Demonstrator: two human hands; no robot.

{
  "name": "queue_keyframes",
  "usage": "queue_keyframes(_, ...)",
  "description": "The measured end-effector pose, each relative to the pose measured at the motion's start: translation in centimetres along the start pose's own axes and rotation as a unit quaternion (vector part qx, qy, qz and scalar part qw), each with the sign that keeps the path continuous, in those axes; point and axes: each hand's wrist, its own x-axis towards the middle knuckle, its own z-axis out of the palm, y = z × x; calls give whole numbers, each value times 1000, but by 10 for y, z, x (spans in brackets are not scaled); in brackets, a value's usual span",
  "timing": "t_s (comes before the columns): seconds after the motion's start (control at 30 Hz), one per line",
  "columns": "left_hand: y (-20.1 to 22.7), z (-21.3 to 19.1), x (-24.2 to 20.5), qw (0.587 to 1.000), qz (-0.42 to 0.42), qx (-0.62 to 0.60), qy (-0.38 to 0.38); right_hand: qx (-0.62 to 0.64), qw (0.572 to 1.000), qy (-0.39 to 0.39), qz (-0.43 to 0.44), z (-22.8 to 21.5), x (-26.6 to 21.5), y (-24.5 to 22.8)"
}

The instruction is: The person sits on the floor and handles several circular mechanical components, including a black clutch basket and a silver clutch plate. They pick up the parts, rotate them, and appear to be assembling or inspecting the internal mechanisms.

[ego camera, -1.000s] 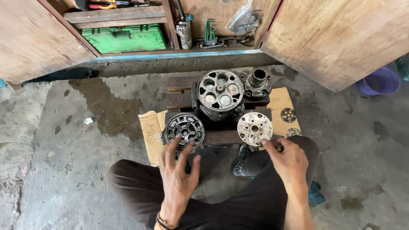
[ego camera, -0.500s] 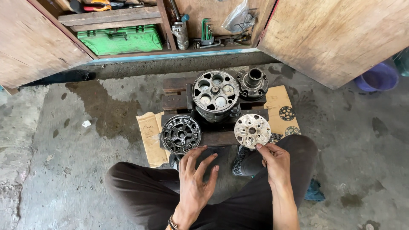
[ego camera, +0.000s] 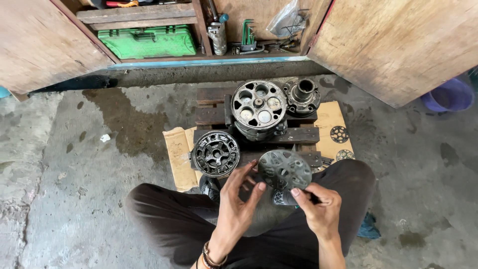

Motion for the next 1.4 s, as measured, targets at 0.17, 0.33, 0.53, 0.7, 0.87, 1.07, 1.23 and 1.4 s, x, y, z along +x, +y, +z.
queue_keyframes(0.17,-9,-18,5,999,4,-49,-10,-83,984,-26,-153,-1,6,-15)
queue_keyframes(0.33,-22,-40,-1,989,143,-38,-29,-184,929,3,-322,5,20,-17)
queue_keyframes(0.53,-1,-62,-1,949,297,107,-4,-218,892,16,-395,15,30,-25)
queue_keyframes(0.7,-4,-67,-1,929,338,149,22,-209,895,5,-394,22,31,-24)
queue_keyframes(0.87,2,-72,-1,919,352,172,42,-210,891,13,-403,26,32,-24)
queue_keyframes(1.07,-3,-75,-3,913,356,191,65,-214,886,16,-412,29,32,-19)
queue_keyframes(1.23,-8,-78,-8,907,356,216,69,-210,882,24,-422,31,31,-18)
queue_keyframes(1.4,-12,-80,-13,901,361,230,73,-194,882,17,-430,35,31,-30)
